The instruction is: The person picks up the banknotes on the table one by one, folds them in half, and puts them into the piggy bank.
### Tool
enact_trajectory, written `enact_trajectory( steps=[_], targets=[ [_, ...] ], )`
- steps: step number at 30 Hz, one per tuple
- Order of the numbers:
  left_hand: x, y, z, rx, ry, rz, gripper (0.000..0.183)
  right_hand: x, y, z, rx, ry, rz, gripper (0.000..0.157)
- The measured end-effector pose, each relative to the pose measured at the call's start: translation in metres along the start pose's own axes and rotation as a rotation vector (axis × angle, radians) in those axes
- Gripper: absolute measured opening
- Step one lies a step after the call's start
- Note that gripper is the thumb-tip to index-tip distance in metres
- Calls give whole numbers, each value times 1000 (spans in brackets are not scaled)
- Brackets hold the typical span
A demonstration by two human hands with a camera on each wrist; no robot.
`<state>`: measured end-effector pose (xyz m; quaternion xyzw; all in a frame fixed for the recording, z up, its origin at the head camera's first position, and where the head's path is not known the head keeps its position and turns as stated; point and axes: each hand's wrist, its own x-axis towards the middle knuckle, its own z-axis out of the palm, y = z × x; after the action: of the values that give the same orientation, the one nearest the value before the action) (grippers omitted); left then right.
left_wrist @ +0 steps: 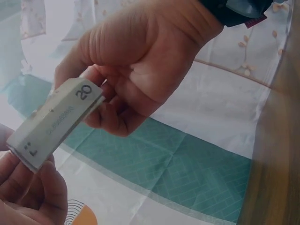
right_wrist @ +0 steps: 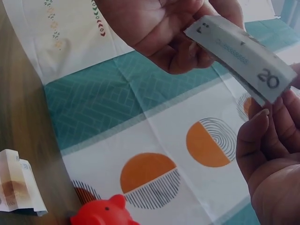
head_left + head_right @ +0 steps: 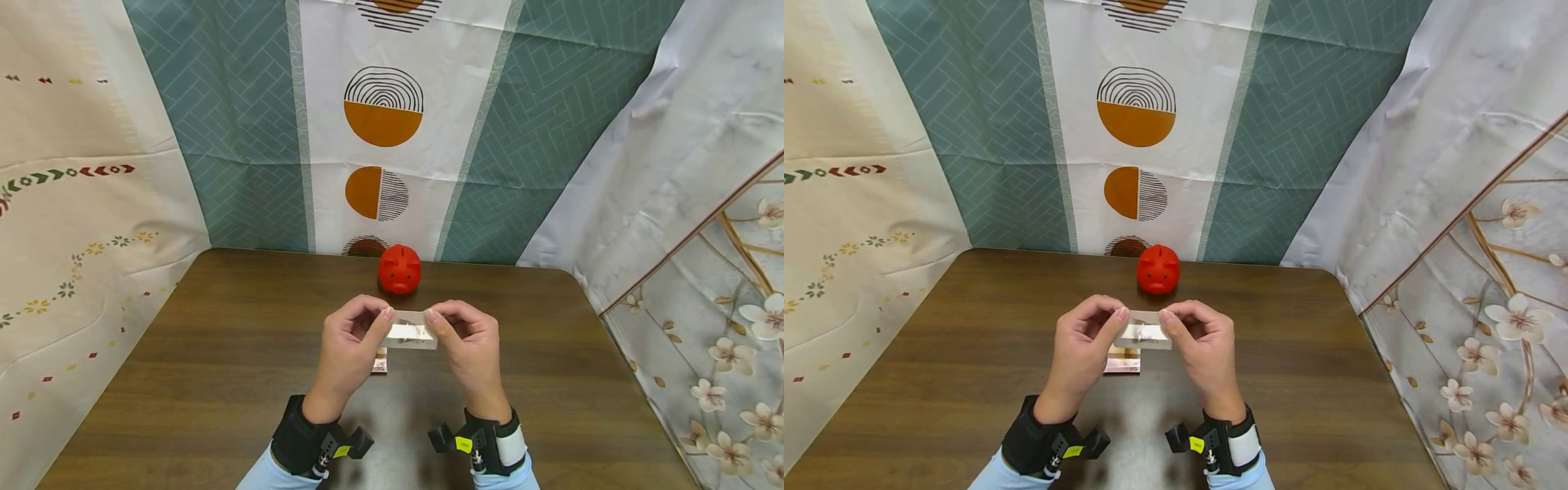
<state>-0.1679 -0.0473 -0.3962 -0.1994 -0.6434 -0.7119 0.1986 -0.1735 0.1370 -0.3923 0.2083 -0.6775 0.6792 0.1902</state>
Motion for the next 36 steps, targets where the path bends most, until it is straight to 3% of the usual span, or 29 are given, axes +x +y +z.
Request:
enact_trajectory(
  steps=[7, 18, 30, 36],
  targets=[
    [0, 1, -3, 3, 2, -13, 5, 0, 0, -2, 5, 0, 2, 10],
    [0, 2, -4, 37, -45, 6, 7, -1, 2, 0, 63, -77, -42, 7],
    [-1, 2, -3, 33, -91, 11, 8, -2, 1, 2, 59, -92, -53, 8],
    [-1, 1, -1, 20, -100, 58, 10, -2, 1, 5, 58, -103, -68, 12]
  ],
)
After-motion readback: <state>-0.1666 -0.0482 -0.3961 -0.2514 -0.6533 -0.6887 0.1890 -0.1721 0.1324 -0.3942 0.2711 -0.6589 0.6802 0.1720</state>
